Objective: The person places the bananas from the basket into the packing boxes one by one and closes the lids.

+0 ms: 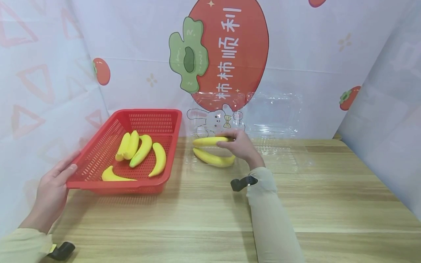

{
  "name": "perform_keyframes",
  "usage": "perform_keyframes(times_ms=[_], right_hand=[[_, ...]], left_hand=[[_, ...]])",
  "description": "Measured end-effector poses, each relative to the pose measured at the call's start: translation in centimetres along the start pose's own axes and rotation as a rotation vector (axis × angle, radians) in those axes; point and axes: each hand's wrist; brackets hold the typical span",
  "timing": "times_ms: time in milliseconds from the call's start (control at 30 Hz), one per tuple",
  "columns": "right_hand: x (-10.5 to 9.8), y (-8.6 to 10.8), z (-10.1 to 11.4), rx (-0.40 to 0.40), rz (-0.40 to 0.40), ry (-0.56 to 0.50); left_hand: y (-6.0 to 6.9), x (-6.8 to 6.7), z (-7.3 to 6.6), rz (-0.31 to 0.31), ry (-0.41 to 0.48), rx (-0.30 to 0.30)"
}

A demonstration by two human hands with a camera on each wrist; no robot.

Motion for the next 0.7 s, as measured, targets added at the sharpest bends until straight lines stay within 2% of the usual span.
perform_keyframes(times_ms=[400,700], right_hand=[[0.13,-0.05,-0.39,0.027,0.056,0.085],[0.26,-0.02,-0.06,0.057,0.147,0.223]], left_hand=[[0.03,0.03,-0.04,0.009,0.023,-0.004],[0.03,-0.04,0.04,0.016,0.041,-0.001]])
Point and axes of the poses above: each hand's wrist, its own y-axis away from the middle knuckle, its own x-axis out of the palm, z = x × y, and after that the axes turned 10 degrees about -x, right-handed
